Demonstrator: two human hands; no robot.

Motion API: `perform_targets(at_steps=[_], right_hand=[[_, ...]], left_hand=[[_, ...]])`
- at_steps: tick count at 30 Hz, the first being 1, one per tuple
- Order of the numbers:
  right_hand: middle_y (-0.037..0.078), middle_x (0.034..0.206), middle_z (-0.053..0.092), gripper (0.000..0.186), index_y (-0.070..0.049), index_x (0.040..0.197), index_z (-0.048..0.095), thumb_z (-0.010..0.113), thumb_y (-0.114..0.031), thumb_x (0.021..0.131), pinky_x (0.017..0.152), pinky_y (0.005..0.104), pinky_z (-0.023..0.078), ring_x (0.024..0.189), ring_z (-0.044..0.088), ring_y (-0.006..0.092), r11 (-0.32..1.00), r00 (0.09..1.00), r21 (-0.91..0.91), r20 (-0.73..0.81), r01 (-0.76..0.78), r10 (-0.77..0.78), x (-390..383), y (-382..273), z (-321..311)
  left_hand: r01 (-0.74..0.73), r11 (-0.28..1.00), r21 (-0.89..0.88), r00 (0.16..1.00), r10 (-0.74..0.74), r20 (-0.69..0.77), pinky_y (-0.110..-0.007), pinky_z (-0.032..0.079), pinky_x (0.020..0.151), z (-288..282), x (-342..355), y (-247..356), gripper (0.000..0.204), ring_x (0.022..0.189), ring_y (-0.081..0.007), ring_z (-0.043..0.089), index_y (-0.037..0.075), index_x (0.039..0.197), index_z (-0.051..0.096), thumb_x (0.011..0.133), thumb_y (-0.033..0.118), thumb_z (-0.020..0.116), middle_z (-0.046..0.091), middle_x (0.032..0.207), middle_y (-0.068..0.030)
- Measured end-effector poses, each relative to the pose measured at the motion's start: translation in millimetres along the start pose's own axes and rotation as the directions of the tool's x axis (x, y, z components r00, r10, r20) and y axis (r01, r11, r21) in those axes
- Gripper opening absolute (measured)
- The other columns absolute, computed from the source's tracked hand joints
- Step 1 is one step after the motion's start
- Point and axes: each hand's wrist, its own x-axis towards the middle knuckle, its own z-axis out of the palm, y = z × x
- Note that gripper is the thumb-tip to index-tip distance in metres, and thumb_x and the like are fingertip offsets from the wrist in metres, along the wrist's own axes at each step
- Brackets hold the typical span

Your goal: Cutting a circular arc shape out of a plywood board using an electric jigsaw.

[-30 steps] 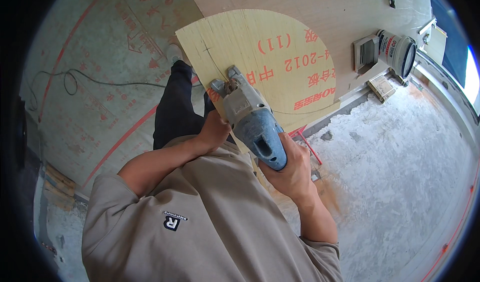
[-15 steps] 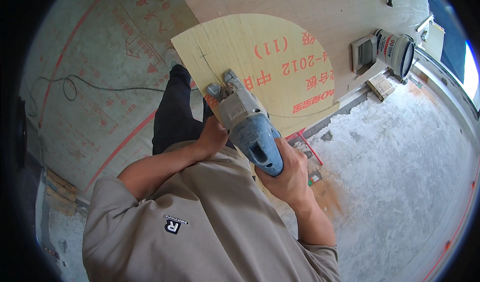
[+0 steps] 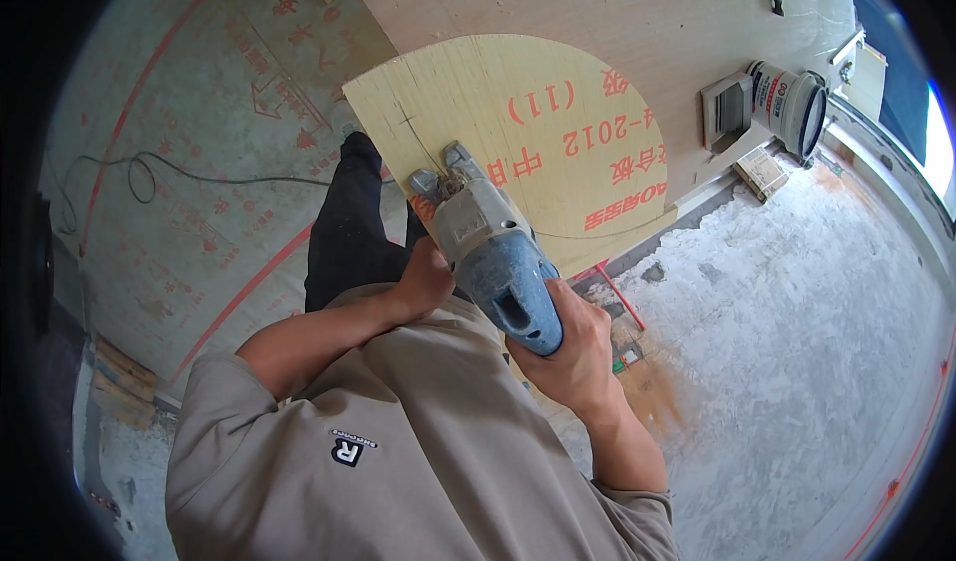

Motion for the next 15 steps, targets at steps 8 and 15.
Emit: perform_targets(at_steps=[8,15], right_hand=[[0.019,0.080,0.068,0.033,-0.001,0.100,0.062,0.079,-0.005,0.072,0.067,0.0397,0.056,0.073,0.071,0.0381,1.000,1.000,-0.009,0.008,0.001,-0.001,2,-2,-1],[0.019,0.080,0.068,0.033,-0.001,0.101,0.063,0.079,-0.005,0.072,0.068,0.0397,0.056,0.073,0.072,0.0376,1.000,1.000,-0.008,-0.007,-0.008,0.008,3,-9,-1]], left_hand=[[0.005,1.000,-0.019,1.000,-0.004,0.006,-0.034,0.054,0.075,0,-1,2,0.017,0.083,-0.0180,0.071,-0.004,0.103,0.071,0.089,0.002,0.063,0.075,0.090,-0.0118],[0.003,0.997,-0.078,1.000,-0.002,0.008,-0.033,0.053,0.075,0,0,-8,0.018,0.083,-0.0179,0.070,-0.005,0.103,0.071,0.089,0.002,0.063,0.075,0.090,-0.0117]])
